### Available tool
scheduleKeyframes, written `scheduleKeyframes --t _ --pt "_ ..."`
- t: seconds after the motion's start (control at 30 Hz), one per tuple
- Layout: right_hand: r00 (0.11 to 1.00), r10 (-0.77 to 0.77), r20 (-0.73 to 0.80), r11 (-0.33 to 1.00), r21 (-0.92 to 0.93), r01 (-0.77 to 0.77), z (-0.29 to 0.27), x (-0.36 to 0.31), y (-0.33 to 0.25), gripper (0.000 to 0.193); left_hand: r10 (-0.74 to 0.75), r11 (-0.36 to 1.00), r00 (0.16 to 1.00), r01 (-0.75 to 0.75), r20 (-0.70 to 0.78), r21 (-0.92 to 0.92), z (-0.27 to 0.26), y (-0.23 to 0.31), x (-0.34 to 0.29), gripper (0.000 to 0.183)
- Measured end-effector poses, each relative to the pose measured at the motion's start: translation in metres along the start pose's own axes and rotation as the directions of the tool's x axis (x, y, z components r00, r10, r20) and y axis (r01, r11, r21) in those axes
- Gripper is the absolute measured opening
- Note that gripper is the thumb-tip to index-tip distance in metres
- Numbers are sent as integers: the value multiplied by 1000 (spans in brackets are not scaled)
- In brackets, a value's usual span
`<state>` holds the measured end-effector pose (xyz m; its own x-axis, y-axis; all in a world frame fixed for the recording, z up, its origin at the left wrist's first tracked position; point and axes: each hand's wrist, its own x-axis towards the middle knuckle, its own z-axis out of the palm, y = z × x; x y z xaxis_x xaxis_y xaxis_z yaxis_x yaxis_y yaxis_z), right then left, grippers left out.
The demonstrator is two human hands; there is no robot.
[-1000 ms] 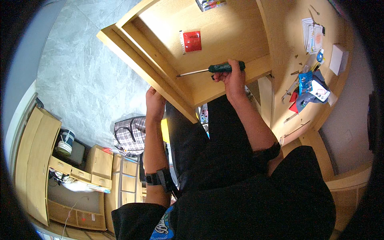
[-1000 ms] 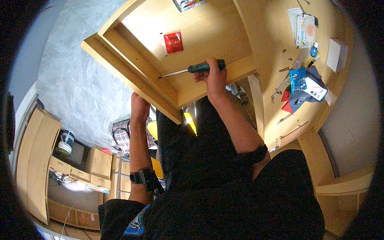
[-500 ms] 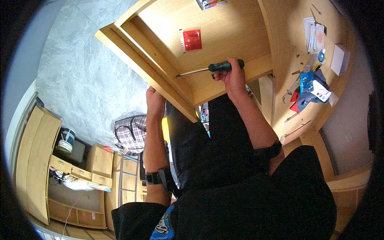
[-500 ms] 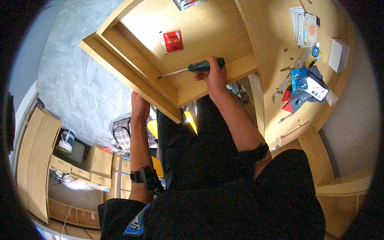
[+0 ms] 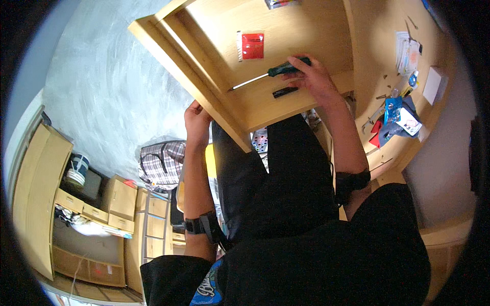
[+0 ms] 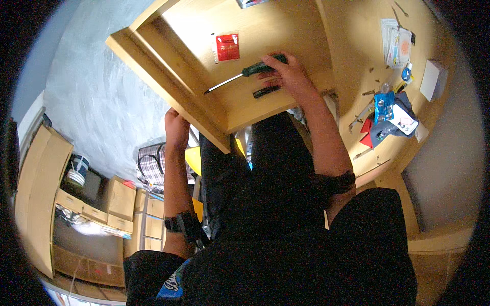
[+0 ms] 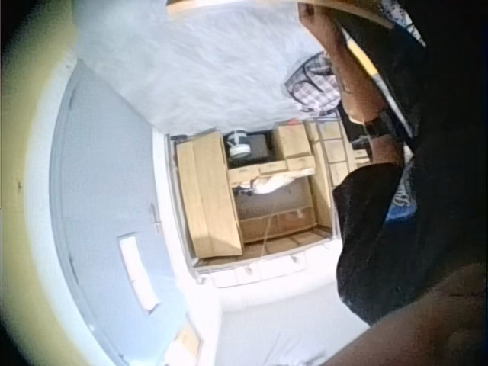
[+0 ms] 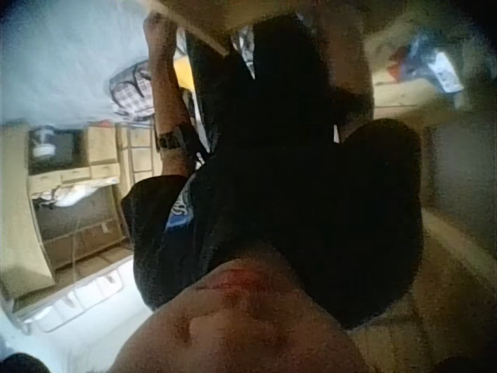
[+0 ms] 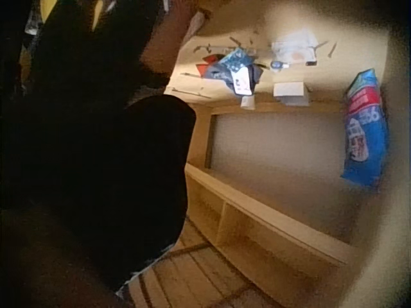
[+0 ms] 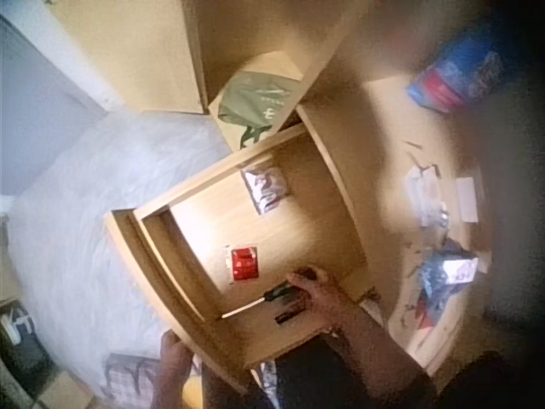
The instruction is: The person uses a screwdriver to tighten screws on a wooden board and a metal hinge.
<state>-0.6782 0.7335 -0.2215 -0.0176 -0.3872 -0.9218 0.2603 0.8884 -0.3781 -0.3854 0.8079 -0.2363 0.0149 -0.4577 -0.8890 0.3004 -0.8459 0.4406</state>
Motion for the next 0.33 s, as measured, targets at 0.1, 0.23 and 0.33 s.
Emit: scheduleKeyframes --t 0.1,0.23,0.33 --pt "996 -3 93 993 -116 14 -5 6 -9 29 117 991 993 -115 -32 64 8 6 -7 19" --pt "989 -31 144 970 -236 65 -7 13 -14 28 209 946 977 -190 -44 263 9 -4 -8 20" --pt "980 -16 201 944 -320 81 -11 23 -14 29 227 944 973 -210 -41 255 5 -4 -11 23"
